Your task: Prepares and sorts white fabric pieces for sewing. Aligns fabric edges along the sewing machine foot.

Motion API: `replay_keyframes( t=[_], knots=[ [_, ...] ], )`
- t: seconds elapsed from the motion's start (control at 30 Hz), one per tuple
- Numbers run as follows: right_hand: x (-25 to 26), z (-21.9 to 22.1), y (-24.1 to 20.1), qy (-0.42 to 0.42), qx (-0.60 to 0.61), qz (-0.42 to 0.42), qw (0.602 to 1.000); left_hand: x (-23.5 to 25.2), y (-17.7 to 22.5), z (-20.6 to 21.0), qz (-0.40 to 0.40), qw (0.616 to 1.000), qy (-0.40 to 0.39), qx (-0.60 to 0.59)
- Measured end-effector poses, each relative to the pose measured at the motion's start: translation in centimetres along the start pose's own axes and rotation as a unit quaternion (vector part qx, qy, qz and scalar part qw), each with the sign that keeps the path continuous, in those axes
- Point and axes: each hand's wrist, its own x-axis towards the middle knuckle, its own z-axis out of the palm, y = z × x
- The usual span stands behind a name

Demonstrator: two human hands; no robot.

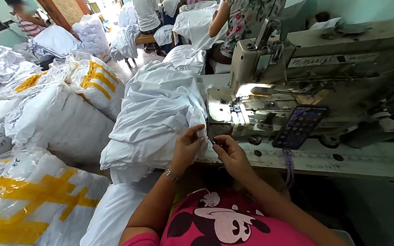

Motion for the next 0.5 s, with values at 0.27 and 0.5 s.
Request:
replay_keyframes(
  t=[0.27,0.5],
  knots=[
    [0.2,0.6,0.8,0.033,0.018,0.009,0.999,-0.3,0.0,1.8,0.007,0.999,0.018,-0.026],
    [0.3,0.6,0.9,0.027,0.038,0.021,0.999,-0.5,-0.5,2.2,0.023,1.000,0.016,-0.002]
  ],
)
